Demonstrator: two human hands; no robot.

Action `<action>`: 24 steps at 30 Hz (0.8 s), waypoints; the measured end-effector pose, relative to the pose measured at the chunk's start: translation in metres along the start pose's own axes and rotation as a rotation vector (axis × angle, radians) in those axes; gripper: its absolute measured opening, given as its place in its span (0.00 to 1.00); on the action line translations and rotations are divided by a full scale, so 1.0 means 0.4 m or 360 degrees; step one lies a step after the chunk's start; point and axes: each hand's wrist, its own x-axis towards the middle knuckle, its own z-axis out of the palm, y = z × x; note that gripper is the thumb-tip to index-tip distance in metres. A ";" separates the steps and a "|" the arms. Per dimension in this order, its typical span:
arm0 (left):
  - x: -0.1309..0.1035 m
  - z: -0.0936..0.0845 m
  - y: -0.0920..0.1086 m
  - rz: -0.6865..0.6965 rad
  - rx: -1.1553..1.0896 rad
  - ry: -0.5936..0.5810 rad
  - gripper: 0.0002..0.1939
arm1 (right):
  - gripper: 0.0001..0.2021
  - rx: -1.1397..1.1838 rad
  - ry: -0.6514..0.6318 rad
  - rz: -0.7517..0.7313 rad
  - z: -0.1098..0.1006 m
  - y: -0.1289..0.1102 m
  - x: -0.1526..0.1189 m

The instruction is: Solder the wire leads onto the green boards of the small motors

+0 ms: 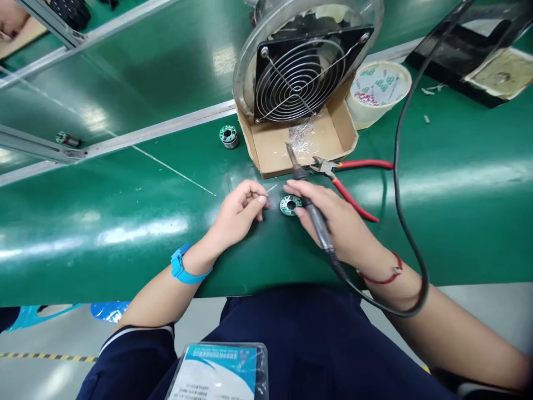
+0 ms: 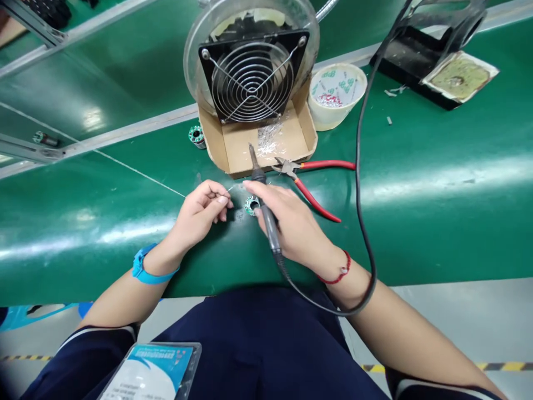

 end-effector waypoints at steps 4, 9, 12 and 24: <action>-0.007 0.003 0.022 0.0303 0.0463 -0.0103 0.08 | 0.23 0.0125 0.0401 0.0190 -0.029 -0.013 -0.044; -0.011 0.005 0.030 0.0392 0.0763 -0.0271 0.14 | 0.15 0.0303 0.0751 0.0318 -0.047 -0.020 -0.106; -0.010 0.009 0.024 0.0361 0.0882 -0.0303 0.13 | 0.10 0.0484 0.0813 0.0317 -0.047 -0.021 -0.123; -0.008 0.023 0.017 0.0389 0.0951 -0.0302 0.12 | 0.07 0.0661 0.0635 0.0556 -0.069 0.005 -0.125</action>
